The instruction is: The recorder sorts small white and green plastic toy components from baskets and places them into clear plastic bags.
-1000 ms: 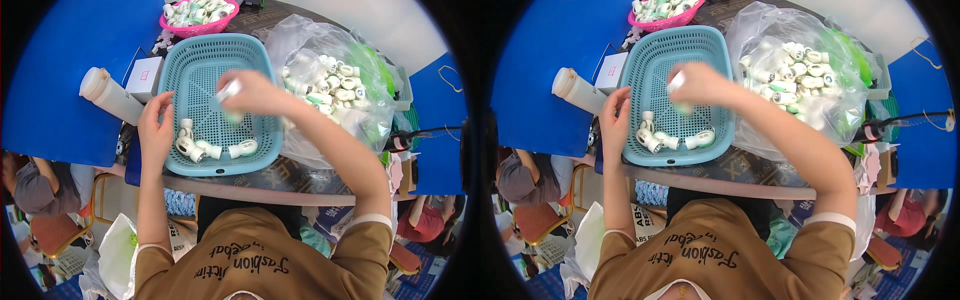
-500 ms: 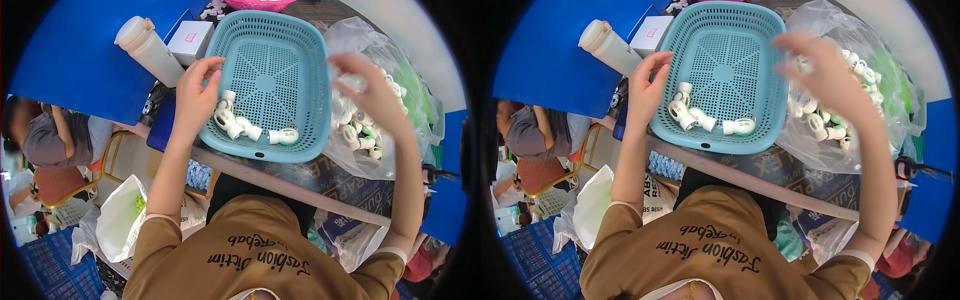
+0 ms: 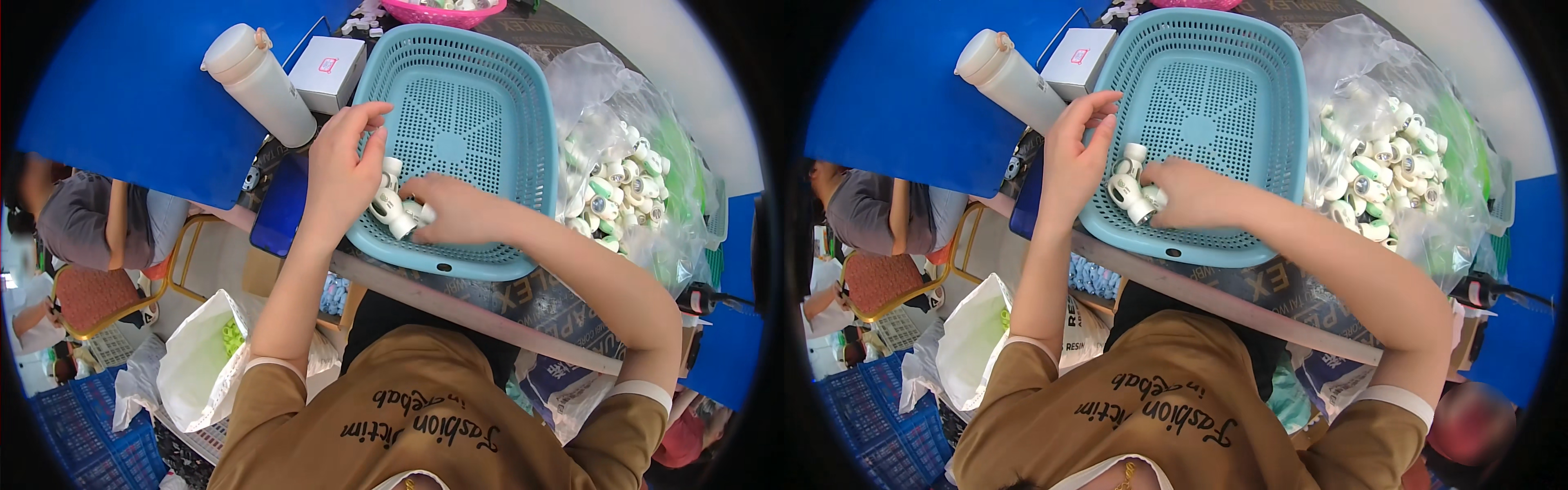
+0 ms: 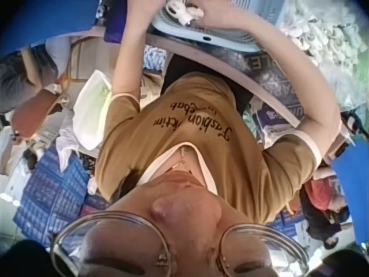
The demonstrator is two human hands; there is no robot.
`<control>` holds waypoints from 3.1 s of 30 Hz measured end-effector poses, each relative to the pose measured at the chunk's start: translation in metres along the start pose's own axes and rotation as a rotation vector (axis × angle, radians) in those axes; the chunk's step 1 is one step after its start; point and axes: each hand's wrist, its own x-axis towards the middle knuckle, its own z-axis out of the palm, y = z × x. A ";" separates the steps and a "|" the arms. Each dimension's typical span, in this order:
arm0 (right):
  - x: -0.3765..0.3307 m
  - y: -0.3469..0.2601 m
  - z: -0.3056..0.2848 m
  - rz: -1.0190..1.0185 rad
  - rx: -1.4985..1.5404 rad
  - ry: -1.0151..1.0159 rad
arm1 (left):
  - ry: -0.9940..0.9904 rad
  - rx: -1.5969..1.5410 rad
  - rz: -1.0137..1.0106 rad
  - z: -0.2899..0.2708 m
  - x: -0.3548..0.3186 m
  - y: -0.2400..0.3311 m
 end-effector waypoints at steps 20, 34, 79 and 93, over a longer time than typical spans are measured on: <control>-0.172 0.066 -0.157 0.446 -1.046 0.784 | 0.046 -0.295 -0.133 -0.001 -0.002 -0.011; 0.003 -0.018 0.002 -0.136 -0.586 0.013 | 0.019 -0.559 -0.200 -0.009 -0.004 0.011; -0.280 0.066 -0.068 0.371 -0.186 0.564 | -0.059 0.813 0.186 0.255 0.305 0.081; -0.295 0.029 -0.004 0.270 -0.442 0.752 | -0.121 0.376 0.346 0.175 0.137 0.047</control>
